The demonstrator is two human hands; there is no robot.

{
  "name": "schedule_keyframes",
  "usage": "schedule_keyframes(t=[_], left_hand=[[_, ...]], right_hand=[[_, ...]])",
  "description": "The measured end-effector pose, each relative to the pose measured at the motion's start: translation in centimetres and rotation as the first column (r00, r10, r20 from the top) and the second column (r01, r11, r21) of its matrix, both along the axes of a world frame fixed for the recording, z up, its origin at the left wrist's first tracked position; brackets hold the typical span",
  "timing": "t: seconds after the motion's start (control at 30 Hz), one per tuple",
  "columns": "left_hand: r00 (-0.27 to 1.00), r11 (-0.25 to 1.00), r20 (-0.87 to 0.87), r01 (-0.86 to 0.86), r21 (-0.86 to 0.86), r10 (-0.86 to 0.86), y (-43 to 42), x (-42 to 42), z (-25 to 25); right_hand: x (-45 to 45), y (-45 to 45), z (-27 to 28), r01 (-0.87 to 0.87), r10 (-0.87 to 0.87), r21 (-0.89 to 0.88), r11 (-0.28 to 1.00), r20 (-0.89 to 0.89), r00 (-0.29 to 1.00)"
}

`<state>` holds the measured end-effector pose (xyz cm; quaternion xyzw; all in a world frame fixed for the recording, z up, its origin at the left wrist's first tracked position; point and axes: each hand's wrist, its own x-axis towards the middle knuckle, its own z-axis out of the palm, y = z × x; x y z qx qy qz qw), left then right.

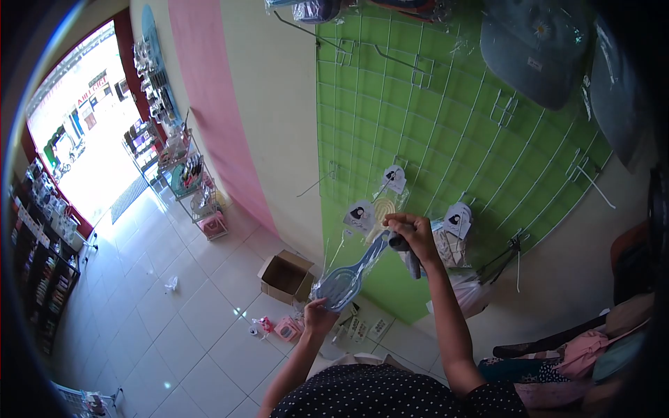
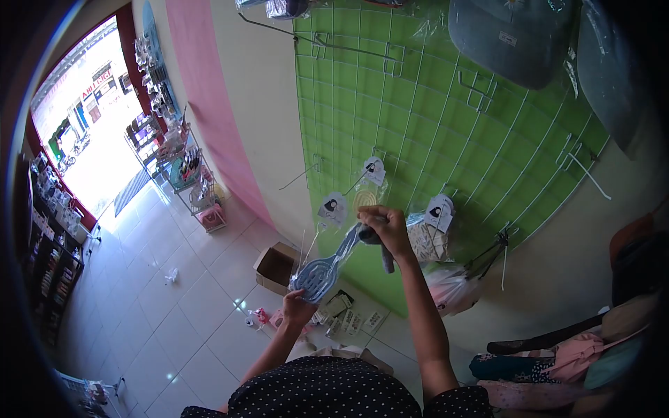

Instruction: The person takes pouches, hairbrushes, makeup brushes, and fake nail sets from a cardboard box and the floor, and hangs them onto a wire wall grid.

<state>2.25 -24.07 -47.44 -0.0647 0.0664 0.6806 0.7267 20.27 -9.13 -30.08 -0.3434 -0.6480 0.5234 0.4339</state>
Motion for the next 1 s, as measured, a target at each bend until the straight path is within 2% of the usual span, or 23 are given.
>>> schedule_keyframes(t=[0.17, 0.23, 0.4, 0.53, 0.6, 0.77, 0.83, 1.0], left_hand=[[0.999, 1.0, 0.038, 0.009, -0.022, -0.008, -0.5, 0.1, -0.2], [0.999, 1.0, 0.038, 0.015, -0.013, -0.014, -0.6, 0.1, -0.3], [0.998, 1.0, -0.068, -0.017, -0.004, 0.016, -1.2, 0.4, 0.1], [0.993, 0.995, -0.102, 0.074, 0.074, -0.066, -1.2, 0.2, 0.3], [0.995, 0.997, -0.081, 0.052, -0.06, -0.057, -1.1, 0.5, 0.2], [0.994, 0.999, -0.111, 0.011, -0.047, -0.017, -0.3, 1.1, -0.1], [0.991, 1.0, -0.133, -0.009, -0.015, 0.006, 0.1, 1.1, 0.1], [0.998, 1.0, -0.061, -0.017, -0.004, 0.017, 0.4, 1.3, -0.4]], right_hand=[[1.5, -2.4, -1.1, 0.034, -0.035, -0.023, 0.999, -0.049, 0.998], [2.0, -3.0, -1.3, 0.041, -0.041, -0.033, 0.999, 0.009, 0.999], [1.8, -4.2, -0.7, 0.031, -0.036, -0.102, 0.994, -0.039, 0.999], [1.2, -3.9, -1.1, 0.062, -0.062, 0.018, 0.998, 0.006, 0.998], [0.5, -3.8, -1.1, 0.068, -0.07, 0.07, 0.995, 0.027, 0.997], [-1.2, -3.9, -0.4, 0.155, -0.172, 0.275, 0.949, 0.04, 0.984], [-1.4, -3.9, 0.5, 0.147, -0.158, 0.254, 0.956, 0.024, 0.987], [-1.2, -4.6, 1.2, 0.152, -0.156, 0.208, 0.966, 0.002, 0.988]])
